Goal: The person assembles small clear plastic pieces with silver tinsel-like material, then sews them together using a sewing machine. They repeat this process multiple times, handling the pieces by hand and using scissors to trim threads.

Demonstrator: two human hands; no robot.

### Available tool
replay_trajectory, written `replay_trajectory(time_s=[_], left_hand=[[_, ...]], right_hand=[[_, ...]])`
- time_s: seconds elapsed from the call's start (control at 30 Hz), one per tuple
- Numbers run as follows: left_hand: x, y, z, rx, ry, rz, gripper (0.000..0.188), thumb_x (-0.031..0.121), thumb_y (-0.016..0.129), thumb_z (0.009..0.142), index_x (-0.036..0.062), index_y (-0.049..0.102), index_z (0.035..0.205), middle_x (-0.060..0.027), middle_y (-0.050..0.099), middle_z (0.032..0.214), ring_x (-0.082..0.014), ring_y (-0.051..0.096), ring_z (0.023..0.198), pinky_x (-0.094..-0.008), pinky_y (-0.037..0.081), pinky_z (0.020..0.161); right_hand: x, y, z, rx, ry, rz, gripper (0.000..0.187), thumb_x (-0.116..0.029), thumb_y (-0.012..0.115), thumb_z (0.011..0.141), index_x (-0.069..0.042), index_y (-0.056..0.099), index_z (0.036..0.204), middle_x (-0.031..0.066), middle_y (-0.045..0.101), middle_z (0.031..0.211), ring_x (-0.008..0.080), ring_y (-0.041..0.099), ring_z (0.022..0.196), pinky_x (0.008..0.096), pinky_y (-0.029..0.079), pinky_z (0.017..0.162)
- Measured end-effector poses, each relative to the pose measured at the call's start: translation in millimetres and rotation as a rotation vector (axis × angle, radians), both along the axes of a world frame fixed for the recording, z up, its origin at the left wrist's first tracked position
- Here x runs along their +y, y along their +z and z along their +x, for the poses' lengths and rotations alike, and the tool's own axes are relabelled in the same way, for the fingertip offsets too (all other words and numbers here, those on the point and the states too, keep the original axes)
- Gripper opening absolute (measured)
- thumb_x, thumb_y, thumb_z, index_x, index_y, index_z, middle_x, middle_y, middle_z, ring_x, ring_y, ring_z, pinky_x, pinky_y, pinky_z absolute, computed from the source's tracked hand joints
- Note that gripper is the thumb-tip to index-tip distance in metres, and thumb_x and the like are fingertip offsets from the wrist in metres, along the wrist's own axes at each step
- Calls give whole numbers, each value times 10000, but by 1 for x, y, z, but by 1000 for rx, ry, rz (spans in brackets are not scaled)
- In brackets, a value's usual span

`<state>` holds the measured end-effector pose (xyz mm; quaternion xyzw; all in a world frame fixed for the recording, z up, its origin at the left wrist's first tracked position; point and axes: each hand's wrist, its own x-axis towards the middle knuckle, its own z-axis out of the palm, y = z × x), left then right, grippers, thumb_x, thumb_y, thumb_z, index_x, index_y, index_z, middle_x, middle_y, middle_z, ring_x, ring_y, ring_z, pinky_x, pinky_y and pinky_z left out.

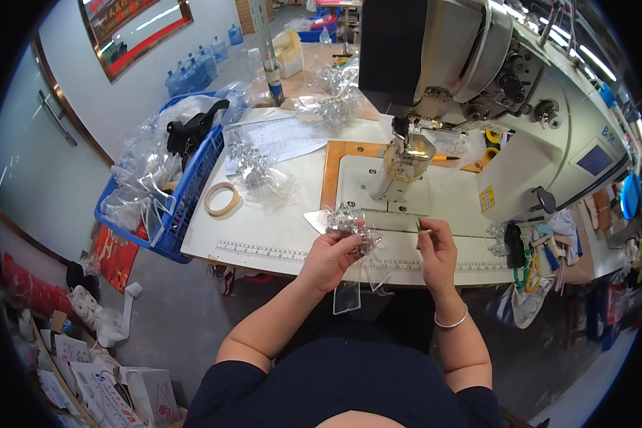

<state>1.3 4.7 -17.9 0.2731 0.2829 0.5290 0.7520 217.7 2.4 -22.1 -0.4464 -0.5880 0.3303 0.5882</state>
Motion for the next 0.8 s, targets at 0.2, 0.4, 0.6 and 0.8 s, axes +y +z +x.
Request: replay_trajectory(time_s=[0.2, 0.4, 0.6, 0.8], left_hand=[[-2, 5, -10, 785, 384, 978, 232, -32, 620, 812, 97, 671, 998, -83, 643, 968, -252, 637, 976, -370, 494, 898], [0, 11, -36, 1156, 497, 1583, 155, -8, 663, 703, 103, 662, 812, -25, 624, 898, -252, 625, 1053, -470, 427, 998], [-4, 17, -31, 1207, 523, 1662, 151, 1, 663, 697, 116, 648, 793, -9, 568, 822, -254, 629, 1040, -476, 419, 1011], [-7, 20, -27, 1201, 534, 1715, 109, 32, 665, 707, 115, 622, 761, -4, 535, 799, -254, 635, 1023, -480, 415, 1014]], right_hand=[[-4, 9, 8, 176, -100, -142, 254, -24, 586, 881, -10, 549, 1132, 6, 568, 950, 52, 485, 746, 182, 409, 678], [-23, 55, 12, -151, -71, 295, 342, 59, 652, 765, -1, 606, 1099, 65, 556, 970, 114, 552, 776, 229, 470, 705], [-32, 60, -25, -617, 120, 270, 303, -94, 746, 722, -92, 674, 1016, 48, 566, 904, 159, 582, 620, 282, 471, 547], [-26, 55, -37, -689, 108, 346, 256, -135, 733, 736, -128, 685, 987, 31, 580, 869, 161, 591, 593, 273, 453, 520]])
